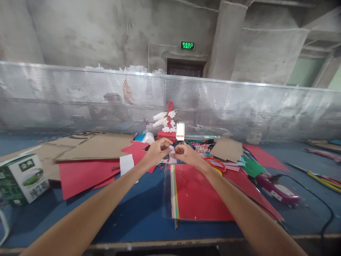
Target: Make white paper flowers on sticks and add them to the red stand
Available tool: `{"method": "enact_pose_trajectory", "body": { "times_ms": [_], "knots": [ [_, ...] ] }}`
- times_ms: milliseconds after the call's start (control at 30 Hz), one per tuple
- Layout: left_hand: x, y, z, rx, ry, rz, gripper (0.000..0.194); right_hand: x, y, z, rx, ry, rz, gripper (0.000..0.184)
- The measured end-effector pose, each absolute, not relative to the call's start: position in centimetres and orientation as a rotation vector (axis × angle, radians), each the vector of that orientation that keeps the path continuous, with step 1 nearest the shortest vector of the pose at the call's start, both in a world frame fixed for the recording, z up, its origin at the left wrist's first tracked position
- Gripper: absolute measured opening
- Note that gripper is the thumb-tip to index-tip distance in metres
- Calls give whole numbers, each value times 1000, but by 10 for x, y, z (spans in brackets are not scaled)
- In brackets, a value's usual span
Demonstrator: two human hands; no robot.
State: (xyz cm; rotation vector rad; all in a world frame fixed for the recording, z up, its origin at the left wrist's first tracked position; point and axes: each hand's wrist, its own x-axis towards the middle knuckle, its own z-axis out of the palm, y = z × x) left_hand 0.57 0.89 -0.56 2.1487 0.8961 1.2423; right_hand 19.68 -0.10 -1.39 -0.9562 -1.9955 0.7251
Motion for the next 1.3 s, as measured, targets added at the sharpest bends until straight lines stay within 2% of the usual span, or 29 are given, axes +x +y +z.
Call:
{"method": "enact_pose_trajectory", "body": {
  "times_ms": [167,600,900,1300],
  "knots": [
    [7,10,-5,2072,890,1239,20,197,0,-14,-954,-1910,827,28],
    [7,8,-8,2322,919,1245,17,196,-1,-11,-961,-1987,803,12],
    [4,14,-13,2444,970,1226,25,197,0,-10,-1010,-1983,664,12],
    [-1,13,-11,2636,1175,1036,16,201,4,-16,-1059,-2027,570,10]
  ]
}}
